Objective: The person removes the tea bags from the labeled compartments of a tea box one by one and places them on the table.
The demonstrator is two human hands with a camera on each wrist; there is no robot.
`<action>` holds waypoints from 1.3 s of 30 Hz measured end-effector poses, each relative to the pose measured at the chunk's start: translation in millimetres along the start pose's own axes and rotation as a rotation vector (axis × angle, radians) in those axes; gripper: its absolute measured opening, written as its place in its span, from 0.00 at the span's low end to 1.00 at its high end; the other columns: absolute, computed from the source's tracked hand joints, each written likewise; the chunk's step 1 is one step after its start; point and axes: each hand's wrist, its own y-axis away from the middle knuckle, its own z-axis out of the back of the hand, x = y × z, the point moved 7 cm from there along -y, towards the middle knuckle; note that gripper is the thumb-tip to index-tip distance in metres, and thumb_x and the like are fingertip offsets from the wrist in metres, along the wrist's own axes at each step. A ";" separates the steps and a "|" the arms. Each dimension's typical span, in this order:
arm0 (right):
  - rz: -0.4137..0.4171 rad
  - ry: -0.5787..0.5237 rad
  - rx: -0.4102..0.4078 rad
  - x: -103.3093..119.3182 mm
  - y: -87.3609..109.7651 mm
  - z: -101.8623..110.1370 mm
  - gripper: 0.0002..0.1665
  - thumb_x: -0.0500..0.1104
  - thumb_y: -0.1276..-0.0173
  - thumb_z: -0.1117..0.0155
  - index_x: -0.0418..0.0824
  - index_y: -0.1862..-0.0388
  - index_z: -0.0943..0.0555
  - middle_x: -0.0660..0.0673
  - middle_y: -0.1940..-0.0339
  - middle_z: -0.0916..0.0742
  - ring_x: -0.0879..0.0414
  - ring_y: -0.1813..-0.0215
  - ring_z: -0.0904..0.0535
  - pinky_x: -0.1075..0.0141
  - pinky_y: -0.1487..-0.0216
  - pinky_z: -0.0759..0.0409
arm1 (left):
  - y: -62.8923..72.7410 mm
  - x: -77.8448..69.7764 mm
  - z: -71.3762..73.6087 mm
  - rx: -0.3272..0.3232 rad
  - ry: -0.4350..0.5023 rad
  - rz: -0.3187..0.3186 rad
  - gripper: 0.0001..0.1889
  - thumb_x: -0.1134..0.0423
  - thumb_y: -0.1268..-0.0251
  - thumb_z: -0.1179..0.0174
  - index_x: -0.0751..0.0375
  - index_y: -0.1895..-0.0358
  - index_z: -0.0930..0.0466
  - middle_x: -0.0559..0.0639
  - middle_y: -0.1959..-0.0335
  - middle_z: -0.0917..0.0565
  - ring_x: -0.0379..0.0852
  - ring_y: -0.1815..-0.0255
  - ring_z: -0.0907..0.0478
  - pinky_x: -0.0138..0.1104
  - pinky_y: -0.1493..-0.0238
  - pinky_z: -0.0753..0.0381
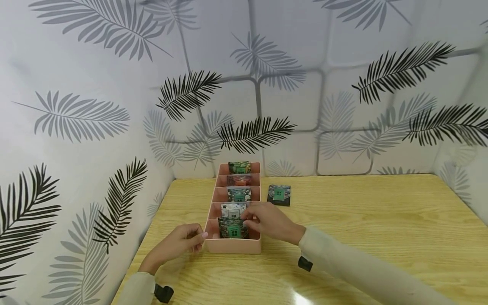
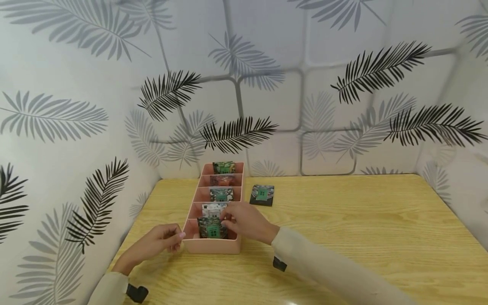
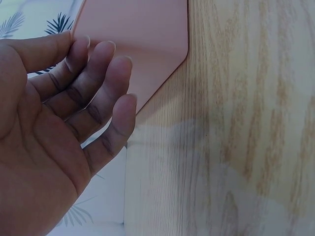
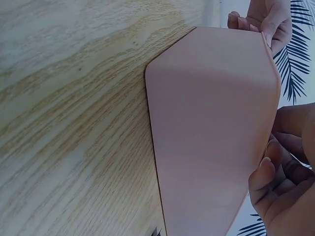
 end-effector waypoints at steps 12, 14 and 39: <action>-0.050 -0.004 -0.015 1.9 0.4 0.7 0.07 0.42 0.27 0.30 0.45 0.52 0.13 0.55 0.63 0.13 0.66 0.65 0.20 0.71 0.64 0.20 | 0.2 1.7 -0.2 -0.004 -0.003 0.003 0.21 0.50 0.17 0.48 0.69 0.60 0.22 0.66 0.66 0.17 0.70 0.66 0.19 0.48 0.65 0.17; -0.049 -0.005 -0.025 1.9 0.9 0.6 0.06 0.41 0.27 0.29 0.45 0.53 0.13 0.54 0.63 0.13 0.66 0.64 0.20 0.71 0.64 0.20 | 0.3 1.6 -0.3 -0.004 -0.003 0.003 0.22 0.50 0.17 0.48 0.70 0.60 0.22 0.66 0.66 0.17 0.70 0.66 0.19 0.48 0.65 0.17; -0.023 0.045 -0.077 10.2 3.5 -1.5 0.07 0.38 0.33 0.24 0.45 0.58 0.14 0.54 0.63 0.13 0.65 0.63 0.18 0.69 0.59 0.17 | 0.6 1.7 0.1 -0.004 0.001 -0.008 0.22 0.51 0.18 0.47 0.70 0.60 0.22 0.63 0.67 0.17 0.70 0.66 0.19 0.50 0.63 0.16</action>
